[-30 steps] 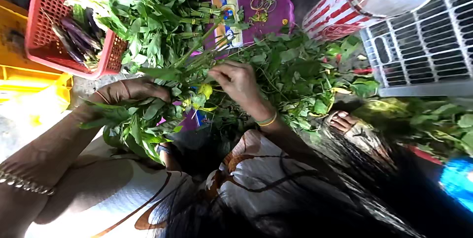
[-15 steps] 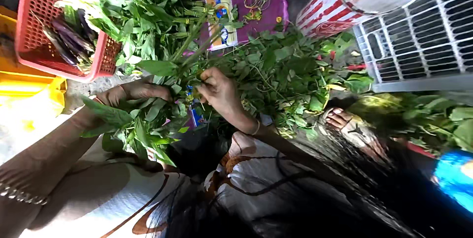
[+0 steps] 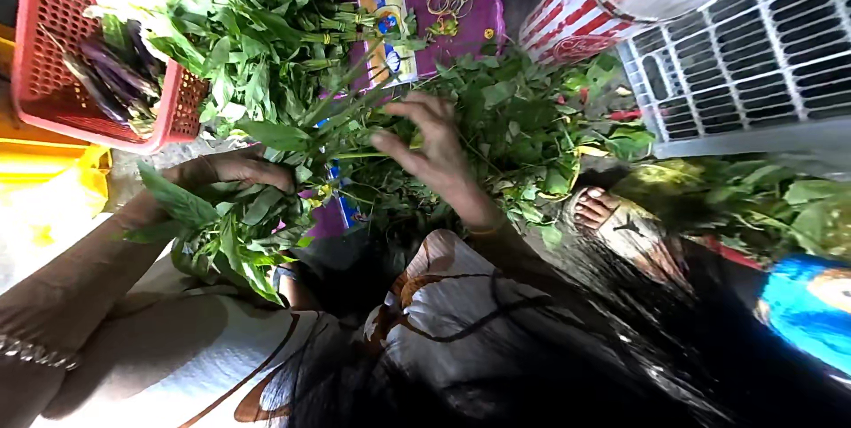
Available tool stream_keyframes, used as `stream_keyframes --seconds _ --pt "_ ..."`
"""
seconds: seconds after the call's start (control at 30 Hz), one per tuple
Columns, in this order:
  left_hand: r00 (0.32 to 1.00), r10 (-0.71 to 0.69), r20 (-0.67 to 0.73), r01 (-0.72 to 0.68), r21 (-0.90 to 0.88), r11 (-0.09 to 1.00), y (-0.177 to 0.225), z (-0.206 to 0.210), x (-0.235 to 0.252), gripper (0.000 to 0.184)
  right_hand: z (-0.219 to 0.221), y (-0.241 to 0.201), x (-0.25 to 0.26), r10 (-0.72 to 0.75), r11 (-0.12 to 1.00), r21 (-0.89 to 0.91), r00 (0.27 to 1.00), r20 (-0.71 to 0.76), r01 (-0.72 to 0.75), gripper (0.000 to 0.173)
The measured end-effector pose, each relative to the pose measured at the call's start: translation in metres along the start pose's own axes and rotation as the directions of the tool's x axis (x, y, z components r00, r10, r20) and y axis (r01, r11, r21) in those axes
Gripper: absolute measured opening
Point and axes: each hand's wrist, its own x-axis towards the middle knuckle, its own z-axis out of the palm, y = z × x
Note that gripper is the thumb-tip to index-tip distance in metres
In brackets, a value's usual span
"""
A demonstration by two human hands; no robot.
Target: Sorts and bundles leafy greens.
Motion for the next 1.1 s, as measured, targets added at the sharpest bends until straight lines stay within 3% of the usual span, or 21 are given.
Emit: stream_keyframes --seconds 0.07,0.13,0.23,0.37,0.53,0.6,0.7,0.73,0.8,0.87,0.93,1.0,1.03,1.1 --pt "1.000 0.008 0.002 -0.008 0.020 1.000 0.005 0.005 -0.003 0.019 0.018 -0.002 0.020 -0.091 0.994 -0.044 0.989 0.116 0.096 0.069" --pt "0.999 0.040 -0.011 -0.040 0.019 0.999 0.006 0.008 -0.011 0.018 0.025 -0.002 0.030 -0.147 0.989 0.027 0.954 0.262 0.145 0.057" --pt "1.000 0.006 0.003 -0.006 0.031 0.999 0.008 0.006 -0.013 0.021 0.027 0.002 0.031 -0.236 0.970 0.020 0.920 0.313 0.243 0.039" --pt "0.997 -0.026 0.067 0.027 -0.016 0.999 0.011 0.008 -0.007 0.027 0.025 0.013 0.017 -0.224 0.923 -0.251 0.938 0.265 0.291 0.038" --pt "0.992 -0.051 0.119 0.051 0.001 0.999 0.009 0.006 -0.001 0.025 0.013 0.035 -0.009 -0.225 0.854 -0.433 0.955 0.192 0.288 0.031" --pt "0.986 -0.114 0.117 0.110 0.042 0.993 0.014 0.005 -0.004 0.023 0.000 0.058 -0.016 -0.102 0.842 -0.509 0.980 0.170 0.176 0.033" --pt "0.987 -0.100 0.122 0.096 0.037 0.995 0.003 -0.001 -0.004 0.022 -0.032 0.096 -0.026 0.147 0.817 -0.573 0.984 0.102 -0.063 0.035" --pt "0.985 -0.109 0.135 0.107 0.025 0.994 0.001 -0.004 -0.003 0.022 -0.044 0.099 -0.029 0.164 0.821 -0.563 0.984 0.065 -0.100 0.043" --pt "0.981 -0.136 0.136 0.133 0.037 0.990 0.003 -0.002 -0.001 0.021 -0.062 0.084 -0.033 0.049 0.850 -0.524 0.998 -0.032 -0.058 0.065" --pt "0.972 -0.184 0.145 0.159 0.169 0.973 0.012 0.001 0.007 0.013 -0.068 0.044 -0.027 -0.184 0.907 -0.398 0.980 -0.076 0.139 0.068" --pt "0.968 -0.175 0.182 0.095 0.381 0.920 0.025 0.005 0.014 0.006 -0.062 0.000 -0.014 -0.363 0.900 -0.245 0.931 0.032 0.359 0.078" --pt "0.959 -0.158 0.235 0.005 0.544 0.839 0.046 0.013 0.018 0.015 -0.045 -0.026 0.005 -0.436 0.880 -0.090 0.868 0.240 0.467 0.101" --pt "0.952 -0.167 0.255 -0.019 0.596 0.803 0.057 0.017 0.019 0.022 -0.037 -0.030 0.016 -0.413 0.894 -0.004 0.828 0.380 0.448 0.114" --pt "0.945 -0.189 0.267 -0.038 0.663 0.748 0.076 0.024 0.018 0.031 -0.025 -0.022 0.036 -0.338 0.941 0.216 0.687 0.643 0.261 0.127"
